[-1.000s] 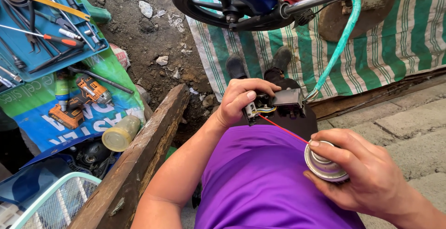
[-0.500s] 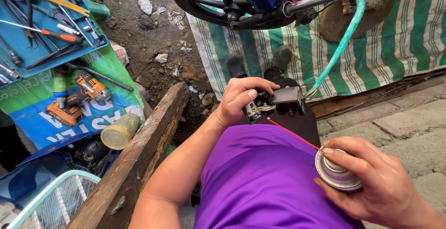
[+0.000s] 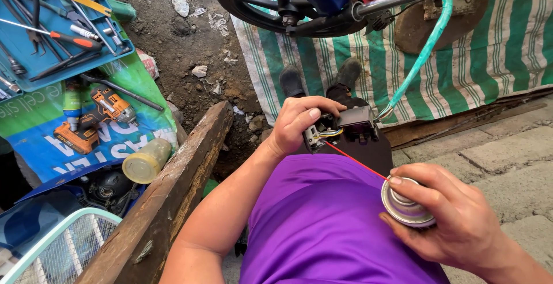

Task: Disassembling, cleaning, and inspecting the internal components of a motorcycle handlebar switch assembly.

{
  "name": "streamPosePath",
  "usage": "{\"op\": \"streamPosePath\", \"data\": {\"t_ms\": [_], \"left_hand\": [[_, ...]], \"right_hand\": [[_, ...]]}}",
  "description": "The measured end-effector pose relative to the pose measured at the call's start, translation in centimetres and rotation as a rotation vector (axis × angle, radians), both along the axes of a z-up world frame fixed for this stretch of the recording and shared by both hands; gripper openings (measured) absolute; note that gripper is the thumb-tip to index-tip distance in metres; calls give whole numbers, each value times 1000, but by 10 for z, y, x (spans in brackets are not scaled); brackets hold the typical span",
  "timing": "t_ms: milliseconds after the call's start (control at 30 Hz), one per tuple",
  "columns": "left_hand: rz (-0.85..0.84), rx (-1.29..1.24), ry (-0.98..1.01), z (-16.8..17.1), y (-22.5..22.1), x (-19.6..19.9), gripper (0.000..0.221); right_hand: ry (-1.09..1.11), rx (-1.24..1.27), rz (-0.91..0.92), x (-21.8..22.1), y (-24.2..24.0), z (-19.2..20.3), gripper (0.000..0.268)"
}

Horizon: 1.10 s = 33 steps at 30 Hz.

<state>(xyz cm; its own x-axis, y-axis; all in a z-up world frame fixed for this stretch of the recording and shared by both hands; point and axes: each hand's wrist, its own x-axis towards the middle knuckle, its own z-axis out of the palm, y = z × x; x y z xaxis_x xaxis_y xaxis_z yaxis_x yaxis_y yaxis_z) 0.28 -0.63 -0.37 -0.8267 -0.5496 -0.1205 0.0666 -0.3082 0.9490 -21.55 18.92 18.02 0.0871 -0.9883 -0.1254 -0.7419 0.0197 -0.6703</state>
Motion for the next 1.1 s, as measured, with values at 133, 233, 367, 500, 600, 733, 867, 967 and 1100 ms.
{"op": "streamPosePath", "data": {"t_ms": [133,233,367,500,600,733,867,967,1100], "left_hand": [[-2,17,-13,0,2,-1,54],[13,41,-26,-6,3,-1,53],[33,30,-52,-13,1,0,49],[56,-2,-207,-28,0,-4,54],[103,-34,-339,-42,-1,-8,49],[217,42,-527,-51,8,-8,45],[346,-16,-586,-82,20,-7,38],[398,34,-551,-98,30,-7,37],[462,137,-432,-124,41,-15,34]], "right_hand": [[-30,-15,-2,-5,1,2,63],[-52,31,4,-22,10,3,75],[-152,67,-221,-40,2,10,114],[151,53,-206,-71,-10,21,69],[-101,44,-416,-72,-45,7,100],[-57,-21,-259,-74,-117,-8,61],[-290,-242,-85,-36,-208,-44,96],[-245,-281,-15,12,-267,-82,105],[-39,-83,109,81,-341,-145,102]]}}
